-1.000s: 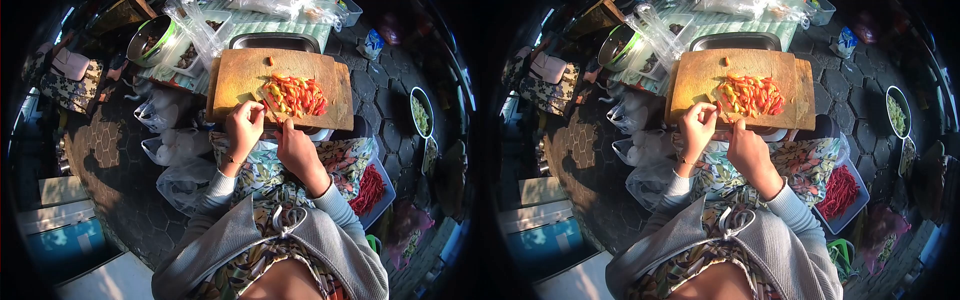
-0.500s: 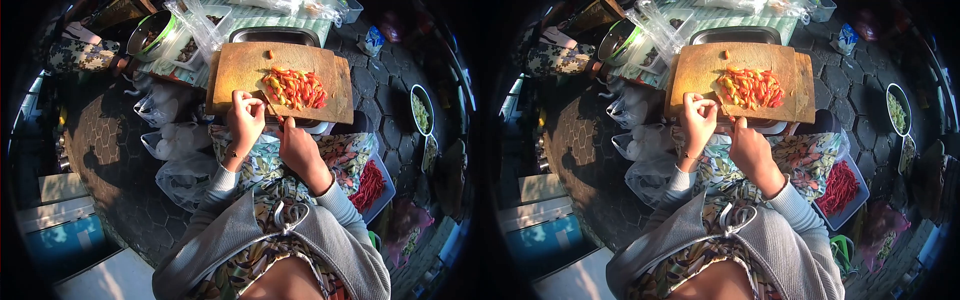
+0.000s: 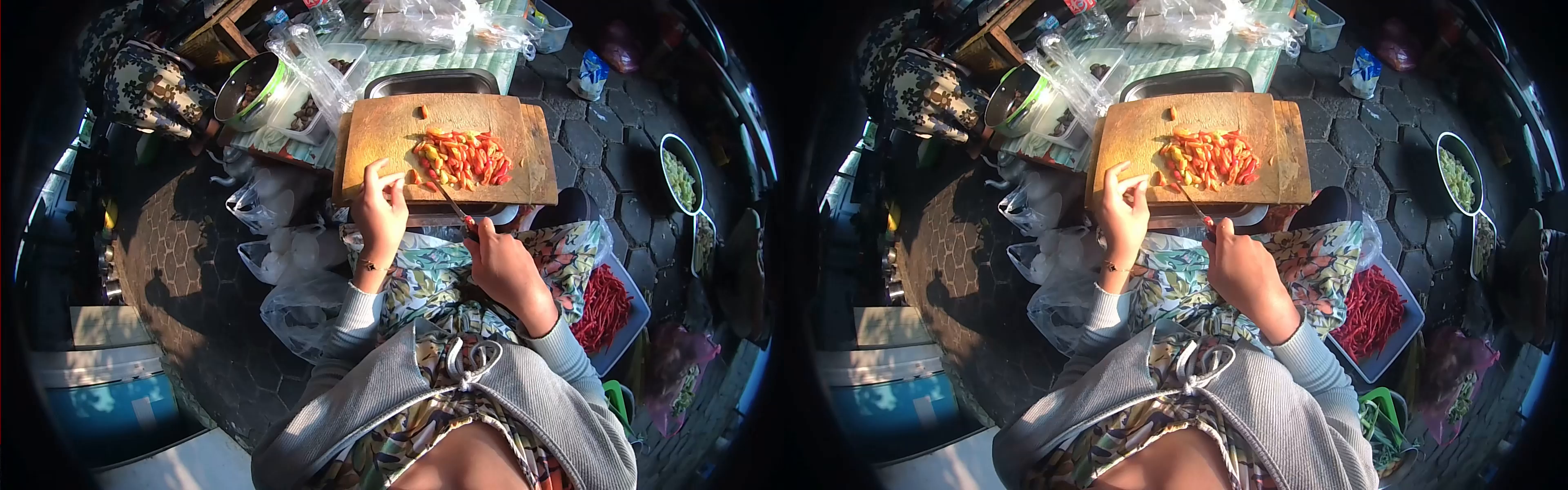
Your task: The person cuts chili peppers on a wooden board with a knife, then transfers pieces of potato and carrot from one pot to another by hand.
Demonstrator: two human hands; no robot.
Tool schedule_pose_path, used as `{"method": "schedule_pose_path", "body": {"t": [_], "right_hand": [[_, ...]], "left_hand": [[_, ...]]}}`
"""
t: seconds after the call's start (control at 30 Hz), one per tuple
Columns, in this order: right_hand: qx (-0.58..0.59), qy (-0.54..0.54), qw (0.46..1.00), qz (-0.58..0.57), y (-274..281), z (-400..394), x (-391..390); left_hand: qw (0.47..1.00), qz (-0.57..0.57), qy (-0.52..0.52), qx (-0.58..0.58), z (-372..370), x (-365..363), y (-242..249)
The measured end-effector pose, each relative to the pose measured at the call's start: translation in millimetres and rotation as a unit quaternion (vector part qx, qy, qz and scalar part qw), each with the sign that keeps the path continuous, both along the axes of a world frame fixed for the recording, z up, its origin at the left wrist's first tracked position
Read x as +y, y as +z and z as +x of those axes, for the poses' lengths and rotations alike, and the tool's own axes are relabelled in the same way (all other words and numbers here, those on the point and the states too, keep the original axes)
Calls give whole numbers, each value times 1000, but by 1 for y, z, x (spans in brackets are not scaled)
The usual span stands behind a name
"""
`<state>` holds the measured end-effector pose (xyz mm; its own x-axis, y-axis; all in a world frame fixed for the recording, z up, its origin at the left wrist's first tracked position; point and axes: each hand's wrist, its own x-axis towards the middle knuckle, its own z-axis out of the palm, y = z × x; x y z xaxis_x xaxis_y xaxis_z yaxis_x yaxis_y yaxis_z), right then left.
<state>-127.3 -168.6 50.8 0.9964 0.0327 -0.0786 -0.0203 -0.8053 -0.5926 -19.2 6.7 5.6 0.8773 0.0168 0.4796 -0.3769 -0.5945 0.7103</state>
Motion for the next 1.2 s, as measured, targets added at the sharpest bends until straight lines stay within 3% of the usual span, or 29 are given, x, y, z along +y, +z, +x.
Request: {"method": "schedule_pose_path", "body": {"t": [0.2,0.27,0.3,0.4,0.47,0.57,0.7,0.83,1.0,1.2], "right_hand": [[-27,53,998,25,-22,20,11],[-34,48,998,28,-29,26,9],[-36,44,998,29,-29,29,7],[-36,5,999,14,-24,34,2],[-22,-8,1000,9,-18,32,4],[-20,11,999,22,-21,28,12],[-11,2,1000,28,-26,37,7],[-8,-26,999,25,-20,37,-2],[-13,-33,999,21,-15,32,4],[-18,-22,1000,10,-15,35,21]], "left_hand": [[997,41,-29,-57,47,3,33],[985,149,-73,-50,72,-4,36],[988,131,-77,7,85,-13,33],[984,140,-109,-17,124,-30,20],[971,170,-128,110,137,-40,23],[976,179,-113,56,158,-42,6],[978,185,-86,43,129,-30,25],[985,146,-81,-51,76,-7,22],[992,113,-31,-52,6,-10,4],[995,73,-30,-59,-5,-11,-9]]}}
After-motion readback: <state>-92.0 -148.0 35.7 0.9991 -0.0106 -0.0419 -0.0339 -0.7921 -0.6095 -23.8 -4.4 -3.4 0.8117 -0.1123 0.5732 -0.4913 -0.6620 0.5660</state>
